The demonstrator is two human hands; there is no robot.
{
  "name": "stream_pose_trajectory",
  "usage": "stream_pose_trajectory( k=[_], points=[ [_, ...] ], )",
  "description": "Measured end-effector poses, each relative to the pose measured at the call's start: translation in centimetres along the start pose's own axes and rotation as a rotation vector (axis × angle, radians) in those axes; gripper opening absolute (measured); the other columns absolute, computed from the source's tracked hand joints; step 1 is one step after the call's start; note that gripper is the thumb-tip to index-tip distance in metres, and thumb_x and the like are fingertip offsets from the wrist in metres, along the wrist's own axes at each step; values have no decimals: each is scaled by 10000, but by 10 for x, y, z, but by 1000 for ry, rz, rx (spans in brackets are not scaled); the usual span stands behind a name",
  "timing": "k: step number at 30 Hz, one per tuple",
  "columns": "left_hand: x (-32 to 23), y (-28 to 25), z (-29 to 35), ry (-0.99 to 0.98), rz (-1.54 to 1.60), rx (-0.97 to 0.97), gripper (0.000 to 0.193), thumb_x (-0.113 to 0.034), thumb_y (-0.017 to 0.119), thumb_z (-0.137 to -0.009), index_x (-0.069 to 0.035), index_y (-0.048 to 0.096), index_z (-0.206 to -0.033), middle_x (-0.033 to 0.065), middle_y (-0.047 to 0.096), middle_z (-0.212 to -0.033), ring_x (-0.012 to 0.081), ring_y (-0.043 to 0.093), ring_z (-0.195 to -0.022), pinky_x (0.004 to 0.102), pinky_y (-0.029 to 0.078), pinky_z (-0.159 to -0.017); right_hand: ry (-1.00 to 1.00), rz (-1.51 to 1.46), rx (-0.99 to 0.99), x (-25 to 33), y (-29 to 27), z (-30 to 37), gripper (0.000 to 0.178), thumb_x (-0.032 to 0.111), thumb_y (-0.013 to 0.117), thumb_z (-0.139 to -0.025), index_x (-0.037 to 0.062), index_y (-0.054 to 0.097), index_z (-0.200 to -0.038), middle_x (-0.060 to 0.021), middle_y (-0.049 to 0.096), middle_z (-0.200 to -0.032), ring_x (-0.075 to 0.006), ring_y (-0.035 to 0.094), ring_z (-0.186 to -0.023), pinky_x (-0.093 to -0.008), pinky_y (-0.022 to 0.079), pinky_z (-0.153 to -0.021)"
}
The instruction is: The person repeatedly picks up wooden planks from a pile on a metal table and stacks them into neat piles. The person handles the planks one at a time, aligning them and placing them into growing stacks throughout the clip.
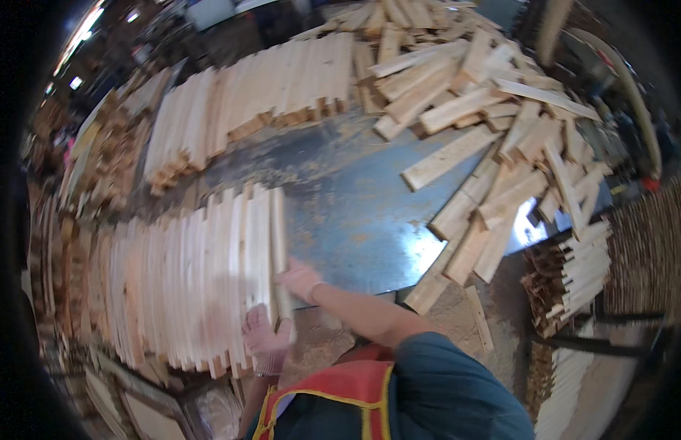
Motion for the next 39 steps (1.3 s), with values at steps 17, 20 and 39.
stream_pose_trajectory(
  k=[17, 20, 39],
  points=[
    [-297, 84, -126, 479, 447, 515, 780, -402, 761, -855, -44, 524, -1505, 242, 544, -1510, 397, 504, -1418, 479, 425, -1173, -175, -875, -1406, -243, -536, 232, 74, 158, 687, -967, 143, 620, -995, 28, 523, -779, -100, 477, -600, -274, 379, -504],
    [-402, 125, -154, 466, 397, 730, 761, -448, 716, -912, -58, 497, -1528, 233, 595, -1467, 403, 537, -1395, 472, 443, -1151, -37, -966, -1249, -283, -577, 229, 102, 185, 702, -959, 136, 629, -1009, 14, 542, -780, -117, 497, -561, -286, 374, -456],
    [-168, 5, -47, -159, 864, 739, 302, -259, 761, -852, -8, 741, -1019, 168, 688, -859, 215, 666, -782, 404, 532, -720, 80, -1220, -480, -140, -302, 171, 442, 161, 771, -906, 58, 576, -1290, -99, 683, -1023, -260, 692, -928, -429, 594, -762]
  ],
)
Point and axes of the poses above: each hand's wrist, its own z-axis away from the middle knuckle, its own y-axis out of the palm, x = y × z, the point moved 5 cm from there along -z, towards the middle knuckle
